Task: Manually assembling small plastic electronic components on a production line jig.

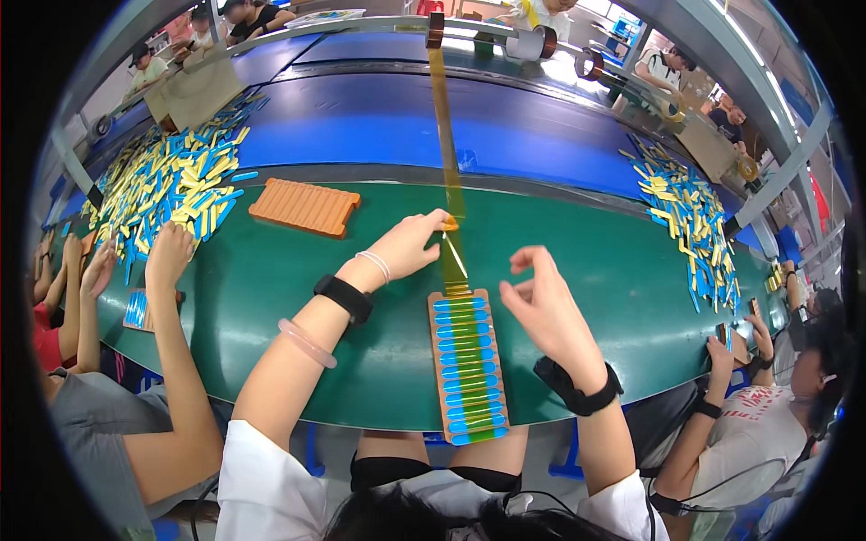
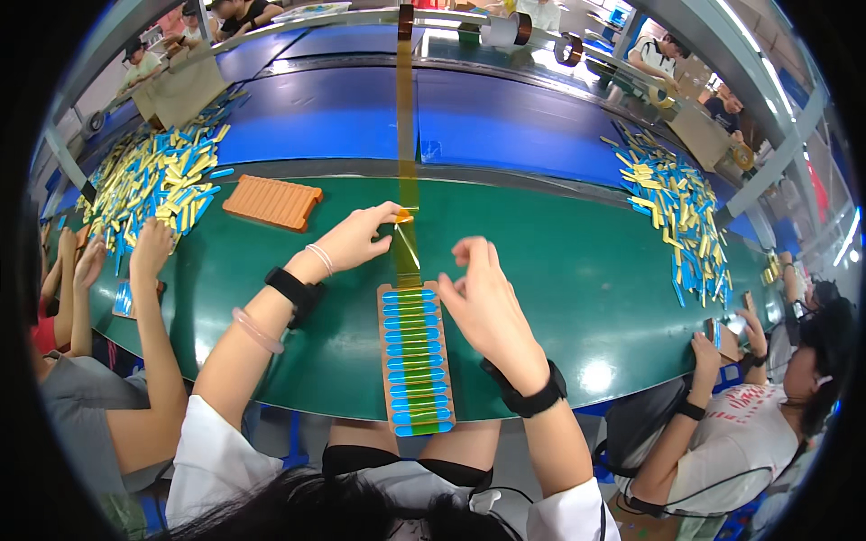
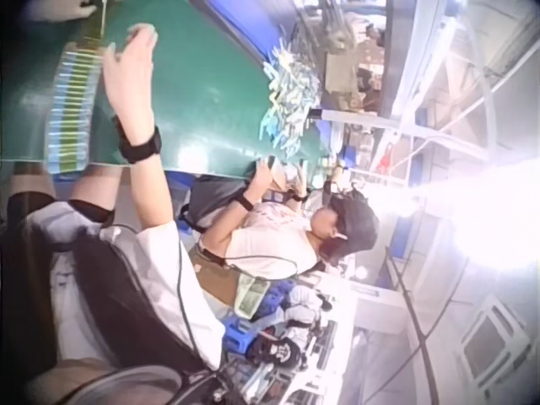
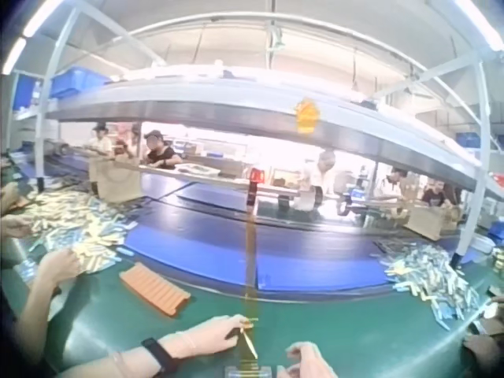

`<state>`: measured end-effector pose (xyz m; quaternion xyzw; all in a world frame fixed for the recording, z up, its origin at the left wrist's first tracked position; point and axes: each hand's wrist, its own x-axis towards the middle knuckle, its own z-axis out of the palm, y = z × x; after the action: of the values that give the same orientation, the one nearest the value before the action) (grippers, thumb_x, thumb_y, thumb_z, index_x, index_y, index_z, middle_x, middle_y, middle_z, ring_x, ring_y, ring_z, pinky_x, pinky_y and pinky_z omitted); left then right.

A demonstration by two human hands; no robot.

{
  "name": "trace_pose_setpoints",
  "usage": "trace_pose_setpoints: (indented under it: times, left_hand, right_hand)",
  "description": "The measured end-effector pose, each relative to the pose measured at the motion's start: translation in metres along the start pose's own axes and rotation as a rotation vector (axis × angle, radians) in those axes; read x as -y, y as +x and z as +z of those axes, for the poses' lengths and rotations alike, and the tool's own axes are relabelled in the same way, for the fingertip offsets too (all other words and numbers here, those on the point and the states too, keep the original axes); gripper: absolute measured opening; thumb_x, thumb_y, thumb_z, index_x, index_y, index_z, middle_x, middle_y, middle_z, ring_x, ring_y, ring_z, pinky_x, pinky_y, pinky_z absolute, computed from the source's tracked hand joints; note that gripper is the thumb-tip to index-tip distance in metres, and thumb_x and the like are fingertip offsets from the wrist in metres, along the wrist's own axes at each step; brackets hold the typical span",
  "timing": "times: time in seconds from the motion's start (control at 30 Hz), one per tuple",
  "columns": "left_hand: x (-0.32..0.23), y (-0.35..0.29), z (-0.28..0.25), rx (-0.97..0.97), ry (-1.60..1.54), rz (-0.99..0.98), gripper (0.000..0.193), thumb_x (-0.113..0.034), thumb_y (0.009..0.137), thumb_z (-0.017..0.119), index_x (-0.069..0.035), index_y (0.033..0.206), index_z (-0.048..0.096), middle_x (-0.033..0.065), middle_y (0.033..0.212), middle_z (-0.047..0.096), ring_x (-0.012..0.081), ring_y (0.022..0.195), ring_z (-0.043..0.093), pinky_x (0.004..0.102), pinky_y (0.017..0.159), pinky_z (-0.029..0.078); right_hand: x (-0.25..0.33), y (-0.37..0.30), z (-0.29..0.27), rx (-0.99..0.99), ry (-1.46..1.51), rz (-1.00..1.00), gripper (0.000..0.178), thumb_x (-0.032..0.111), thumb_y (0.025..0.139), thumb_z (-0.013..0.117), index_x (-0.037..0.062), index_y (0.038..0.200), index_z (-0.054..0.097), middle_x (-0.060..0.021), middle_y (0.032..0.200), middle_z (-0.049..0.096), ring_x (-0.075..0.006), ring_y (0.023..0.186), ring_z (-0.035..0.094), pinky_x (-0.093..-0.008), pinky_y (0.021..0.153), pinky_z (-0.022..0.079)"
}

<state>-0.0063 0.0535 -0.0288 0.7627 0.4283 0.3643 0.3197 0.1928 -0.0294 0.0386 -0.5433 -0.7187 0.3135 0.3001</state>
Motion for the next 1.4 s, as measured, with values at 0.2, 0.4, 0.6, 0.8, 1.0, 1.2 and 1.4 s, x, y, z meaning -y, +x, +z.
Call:
trace_pose_setpoints:
  times: [0.2,0.4,0.6,0.8,1.0,1.2,1.4]
  left_hand:
    - [-0.026,-0.002,-0.012,-0.142,0.842,0.129,0.040,-0.027,0.076,0.060,-0.002,0.104,0.047,0.0119,0.087,0.061,0.0249,0.072,0.059,0.0336,0.066,0.047]
    - [-0.089,-0.023,-0.056,0.009,-0.681,-0.464,0.049,-0.042,0.091,0.024,-0.003,0.110,0.046,0.0168,0.081,0.061,0.0203,0.066,0.060,0.0266,0.060,0.049]
    - [-0.076,-0.064,-0.055,0.118,-1.172,-0.559,0.057,-0.046,0.090,0.023,0.003,0.106,0.049,0.0161,0.080,0.061,0.0192,0.075,0.060,0.0277,0.069,0.047]
    - [-0.083,-0.084,-0.031,0.002,-1.229,-0.664,0.042,-0.037,0.089,0.038,0.001,0.101,0.050,0.0122,0.089,0.060,0.0180,0.083,0.058,0.0305,0.074,0.046]
    - [-0.083,-0.096,-0.012,-0.043,-1.238,-0.667,0.036,-0.033,0.089,0.040,-0.001,0.094,0.055,0.0068,0.087,0.059,0.0139,0.080,0.056,0.0272,0.072,0.044]
    - [-0.084,-0.094,-0.001,0.009,-1.117,-0.615,0.017,-0.019,0.084,0.055,-0.003,0.083,0.056,0.0025,0.084,0.059,0.0060,0.076,0.055,0.0208,0.068,0.044]
    - [-0.082,-0.103,0.004,-0.123,-1.007,-0.566,0.008,-0.010,0.080,0.058,-0.002,0.082,0.056,0.0052,0.083,0.061,0.0075,0.072,0.057,0.0211,0.064,0.046]
  right_hand:
    - [-0.036,-0.024,-0.002,0.108,-0.113,0.016,0.040,0.011,0.077,0.056,-0.0011,0.110,0.038,-0.0167,0.104,0.044,-0.0246,0.080,0.057,-0.0334,0.070,0.046]
    - [-0.041,-0.021,0.029,0.175,-0.291,-0.185,0.056,0.017,0.076,0.058,-0.0038,0.120,0.031,-0.0217,0.118,0.034,-0.0326,0.097,0.047,-0.0381,0.077,0.044]
    - [-0.006,-0.022,0.061,0.322,-0.793,-0.124,0.082,0.030,0.065,0.062,-0.0061,0.127,0.024,-0.0279,0.133,0.012,-0.0398,0.107,0.035,-0.0507,0.080,0.038]
    - [-0.041,0.008,-0.003,0.349,-1.003,-0.201,0.086,0.041,0.050,0.075,0.0308,0.126,0.036,-0.0156,0.133,0.021,-0.0334,0.112,0.032,-0.0466,0.081,0.034]
    - [-0.122,0.051,-0.092,0.195,-0.891,-0.110,0.072,-0.005,0.064,0.055,0.0248,0.126,0.035,-0.0166,0.115,0.041,-0.0364,0.092,0.049,-0.0412,0.080,0.043]
    - [-0.162,0.060,-0.117,-0.194,-1.000,-0.295,0.054,-0.001,0.067,0.057,0.0129,0.118,0.044,-0.0166,0.105,0.048,-0.0314,0.087,0.052,-0.0380,0.073,0.045]
    - [-0.026,0.013,-0.002,0.373,0.282,-0.020,0.028,0.026,0.085,0.051,-0.0017,0.092,0.054,-0.0060,0.078,0.057,-0.0107,0.068,0.054,-0.0238,0.061,0.044]
